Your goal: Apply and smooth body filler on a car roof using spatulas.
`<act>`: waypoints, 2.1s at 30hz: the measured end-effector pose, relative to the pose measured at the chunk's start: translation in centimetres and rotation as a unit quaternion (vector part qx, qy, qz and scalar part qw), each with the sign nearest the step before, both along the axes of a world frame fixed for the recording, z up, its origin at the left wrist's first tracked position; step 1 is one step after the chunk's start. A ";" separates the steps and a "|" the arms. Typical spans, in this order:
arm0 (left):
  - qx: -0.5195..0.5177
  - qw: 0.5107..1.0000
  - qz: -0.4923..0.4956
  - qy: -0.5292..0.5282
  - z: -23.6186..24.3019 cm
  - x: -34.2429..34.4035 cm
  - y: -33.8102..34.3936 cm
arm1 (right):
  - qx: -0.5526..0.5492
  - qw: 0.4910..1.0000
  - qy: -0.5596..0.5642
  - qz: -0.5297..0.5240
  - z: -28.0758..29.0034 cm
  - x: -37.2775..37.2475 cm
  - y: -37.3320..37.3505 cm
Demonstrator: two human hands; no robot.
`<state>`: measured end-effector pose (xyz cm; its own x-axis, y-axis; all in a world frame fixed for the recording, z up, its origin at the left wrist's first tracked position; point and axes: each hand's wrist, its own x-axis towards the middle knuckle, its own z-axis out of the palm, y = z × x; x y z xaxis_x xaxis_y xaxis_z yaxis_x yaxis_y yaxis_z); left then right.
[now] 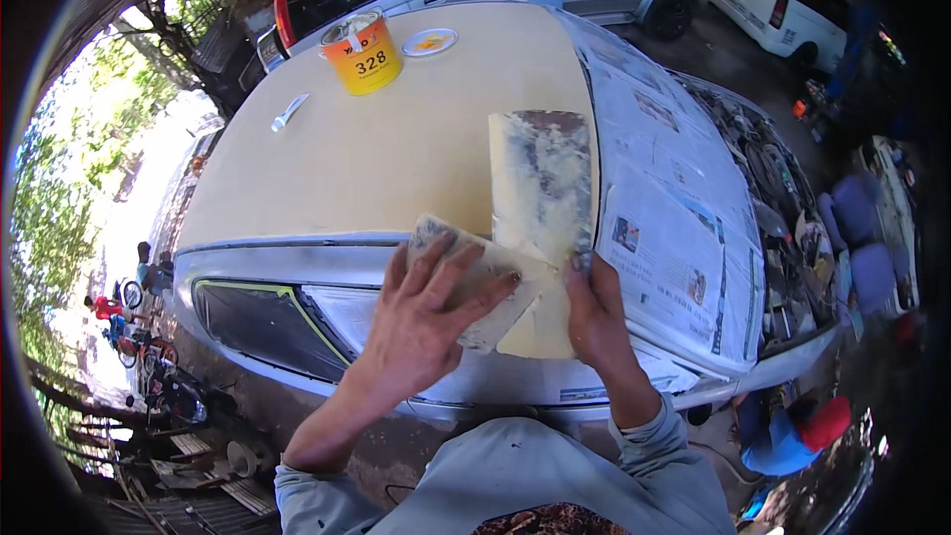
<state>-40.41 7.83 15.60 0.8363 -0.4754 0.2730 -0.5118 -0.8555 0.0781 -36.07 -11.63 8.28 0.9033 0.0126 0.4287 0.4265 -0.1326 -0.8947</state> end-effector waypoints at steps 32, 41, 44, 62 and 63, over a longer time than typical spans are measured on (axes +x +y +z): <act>0.018 0.998 0.054 -0.027 0.0 1.0 -0.7 | 0.342 0.872 0.340 0.087 -0.9 5.2 -1.1; 0.121 0.988 -0.079 0.058 -1.1 7.6 -5.6 | 0.332 0.920 0.189 -0.089 -4.8 13.3 -7.8; 0.043 0.992 0.009 0.115 -1.3 14.1 -4.3 | 0.418 0.891 0.122 -0.129 -5.2 17.6 -11.7; 0.072 0.996 0.052 -0.006 -8.8 47.7 -2.9 | 0.391 0.829 0.313 -0.249 -12.8 19.5 -16.9; 0.098 0.992 0.077 -0.007 -8.9 47.5 -2.8 | 0.424 0.821 0.306 -0.229 -13.1 19.7 -16.5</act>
<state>7.11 5.02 6.70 0.9000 -0.3872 0.2001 -0.3738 -0.9218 -0.1026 -16.39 -28.10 -4.85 0.7801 -0.4562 -0.4280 -0.0593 0.6272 -0.7766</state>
